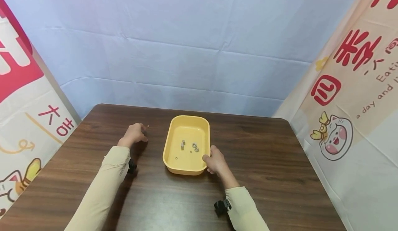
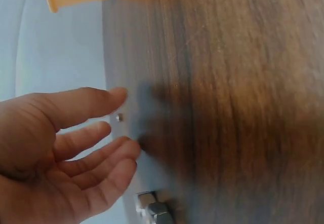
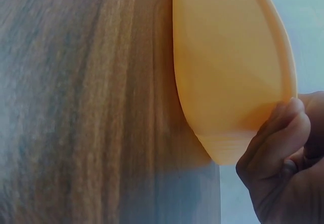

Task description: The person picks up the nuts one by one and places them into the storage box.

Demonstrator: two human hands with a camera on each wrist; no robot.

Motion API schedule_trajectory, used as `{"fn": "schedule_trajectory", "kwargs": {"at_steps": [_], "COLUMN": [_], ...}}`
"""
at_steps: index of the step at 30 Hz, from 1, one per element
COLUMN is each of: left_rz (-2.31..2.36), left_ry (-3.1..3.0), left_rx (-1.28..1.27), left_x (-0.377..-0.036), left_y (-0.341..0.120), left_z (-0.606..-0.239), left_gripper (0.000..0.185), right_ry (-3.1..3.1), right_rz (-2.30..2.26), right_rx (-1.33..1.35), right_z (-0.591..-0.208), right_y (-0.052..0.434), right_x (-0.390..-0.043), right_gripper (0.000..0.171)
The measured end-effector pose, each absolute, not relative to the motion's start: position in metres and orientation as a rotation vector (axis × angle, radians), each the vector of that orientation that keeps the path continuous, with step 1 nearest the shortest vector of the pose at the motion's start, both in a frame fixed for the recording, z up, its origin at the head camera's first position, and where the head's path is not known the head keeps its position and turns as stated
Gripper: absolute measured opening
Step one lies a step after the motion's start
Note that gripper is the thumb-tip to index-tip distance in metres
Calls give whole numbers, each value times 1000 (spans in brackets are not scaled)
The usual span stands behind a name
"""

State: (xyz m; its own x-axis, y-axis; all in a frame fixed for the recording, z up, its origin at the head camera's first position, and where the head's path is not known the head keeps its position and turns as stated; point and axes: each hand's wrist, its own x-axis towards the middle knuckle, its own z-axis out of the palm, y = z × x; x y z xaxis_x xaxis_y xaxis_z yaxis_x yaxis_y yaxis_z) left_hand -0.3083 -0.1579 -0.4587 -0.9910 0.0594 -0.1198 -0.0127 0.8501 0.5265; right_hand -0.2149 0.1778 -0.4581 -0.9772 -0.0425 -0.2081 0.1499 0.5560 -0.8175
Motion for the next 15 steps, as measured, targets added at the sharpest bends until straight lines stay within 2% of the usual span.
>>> {"fn": "schedule_trajectory", "kwargs": {"at_steps": [15], "left_rz": [1377], "left_ry": [2631], "left_rx": [-279], "left_x": [-325], "left_y": [-166], "left_z": [-472], "left_gripper": [36], "right_ry": [2582], "right_rz": [-1383], "right_rx": [107], "right_z": [-458], "right_y": [178], "right_x": [-214], "right_gripper": [8]}}
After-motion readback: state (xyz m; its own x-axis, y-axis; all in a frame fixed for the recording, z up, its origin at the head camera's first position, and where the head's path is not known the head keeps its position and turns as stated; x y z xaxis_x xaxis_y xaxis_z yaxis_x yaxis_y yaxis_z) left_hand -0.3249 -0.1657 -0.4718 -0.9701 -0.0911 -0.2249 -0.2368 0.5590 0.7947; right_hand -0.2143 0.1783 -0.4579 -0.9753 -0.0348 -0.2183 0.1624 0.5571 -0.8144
